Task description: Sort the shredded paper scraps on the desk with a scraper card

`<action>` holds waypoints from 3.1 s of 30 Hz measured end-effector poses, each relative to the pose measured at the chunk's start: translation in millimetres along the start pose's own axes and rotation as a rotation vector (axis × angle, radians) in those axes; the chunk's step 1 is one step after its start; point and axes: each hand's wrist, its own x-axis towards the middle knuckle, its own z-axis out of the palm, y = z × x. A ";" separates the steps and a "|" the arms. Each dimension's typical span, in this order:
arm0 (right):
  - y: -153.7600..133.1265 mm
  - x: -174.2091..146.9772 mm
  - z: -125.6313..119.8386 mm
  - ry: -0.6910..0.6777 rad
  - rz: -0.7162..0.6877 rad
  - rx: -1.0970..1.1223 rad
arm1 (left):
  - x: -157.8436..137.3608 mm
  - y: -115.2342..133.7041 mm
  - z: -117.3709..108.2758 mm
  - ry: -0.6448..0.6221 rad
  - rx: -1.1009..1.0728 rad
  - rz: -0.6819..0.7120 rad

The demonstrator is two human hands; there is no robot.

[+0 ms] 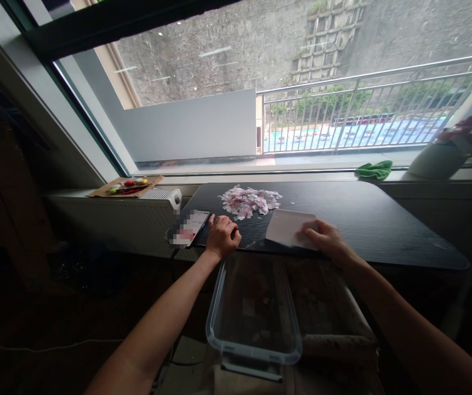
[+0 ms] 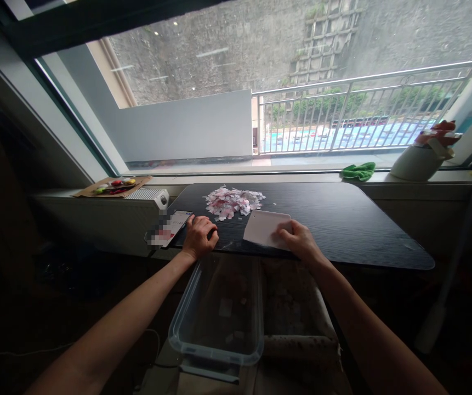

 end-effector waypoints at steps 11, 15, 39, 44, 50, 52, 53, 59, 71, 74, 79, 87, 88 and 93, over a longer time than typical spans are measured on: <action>0.2 -2.0 3.0 -0.066 0.048 0.038 | 0.3 0.4 0.7 0.002 -0.002 0.000; 1.6 -1.8 4.5 -0.104 0.020 0.018 | 0.5 0.8 0.9 0.001 0.000 -0.001; -13.0 -13.4 17.1 -0.220 0.011 0.017 | 0.3 1.2 1.4 0.014 0.017 0.013; -14.5 -3.9 11.0 -0.142 -0.040 -0.016 | 0.4 1.8 1.7 0.017 0.012 0.013; -22.9 -3.6 22.2 -0.183 0.042 -0.008 | 0.4 1.2 1.7 0.008 0.012 0.009; -25.0 -5.1 24.9 -0.196 0.066 0.026 | 0.2 1.0 1.6 0.008 0.016 0.009; -25.7 -5.8 25.5 -0.207 0.077 0.042 | 0.2 0.9 1.6 0.009 0.017 0.008; -26.8 -5.5 17.8 -0.237 0.091 0.062 | 0.2 1.0 1.6 0.009 0.012 0.003; -18.3 -0.4 28.6 -0.266 0.052 0.044 | 2.2 1.8 0.1 -0.016 -0.010 -0.018; -15.6 1.1 17.6 -0.172 0.049 0.105 | 1.6 3.5 -5.6 -0.030 -0.042 -0.022; -1.6 2.8 -6.1 -0.057 0.053 0.120 | -15.7 17.7 -22.9 -0.163 -0.166 0.133; 7.9 -0.6 -7.3 -0.061 0.018 0.103 | -19.3 38.5 -24.8 -0.324 -0.159 0.124; 8.2 -0.8 -7.2 -0.061 0.006 0.088 | -17.2 40.3 -25.2 -0.329 -0.147 0.129; 10.7 -1.4 -7.7 -0.041 -0.030 0.011 | -12.2 46.2 -28.3 -0.358 -0.110 0.151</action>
